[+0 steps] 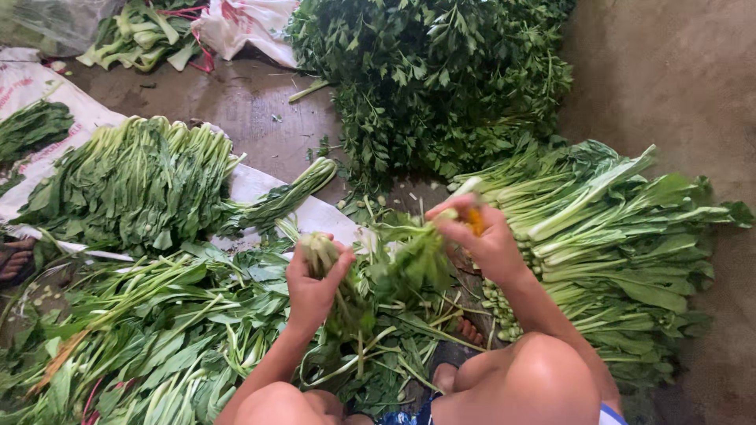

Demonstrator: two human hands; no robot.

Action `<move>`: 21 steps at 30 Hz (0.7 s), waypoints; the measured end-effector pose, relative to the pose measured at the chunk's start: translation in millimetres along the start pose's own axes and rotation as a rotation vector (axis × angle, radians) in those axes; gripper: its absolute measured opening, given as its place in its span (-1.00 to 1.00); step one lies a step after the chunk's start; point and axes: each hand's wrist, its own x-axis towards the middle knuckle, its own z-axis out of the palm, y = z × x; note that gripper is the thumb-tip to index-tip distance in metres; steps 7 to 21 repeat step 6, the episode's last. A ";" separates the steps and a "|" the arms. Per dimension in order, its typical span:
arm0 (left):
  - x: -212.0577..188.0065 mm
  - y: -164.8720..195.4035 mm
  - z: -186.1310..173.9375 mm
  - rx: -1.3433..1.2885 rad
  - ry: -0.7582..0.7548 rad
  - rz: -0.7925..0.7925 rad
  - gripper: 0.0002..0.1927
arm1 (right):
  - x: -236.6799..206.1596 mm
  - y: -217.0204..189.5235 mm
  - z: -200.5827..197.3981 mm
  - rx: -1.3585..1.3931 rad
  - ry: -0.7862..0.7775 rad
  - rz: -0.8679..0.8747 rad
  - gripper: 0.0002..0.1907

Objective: The person sits on the floor of a vegetable workspace surrounded by piles of leafy greens. They pick up bunches of green vegetables, trim the stem ends with a small knife, strip off damaged leaves, and place the trimmed bunches onto a growing pile beside them.

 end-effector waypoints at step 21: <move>-4.4 -15.1 -1.6 0.076 -0.182 -0.022 -0.47 | 0.4 41.2 -22.3 -0.040 0.055 -0.147 -0.66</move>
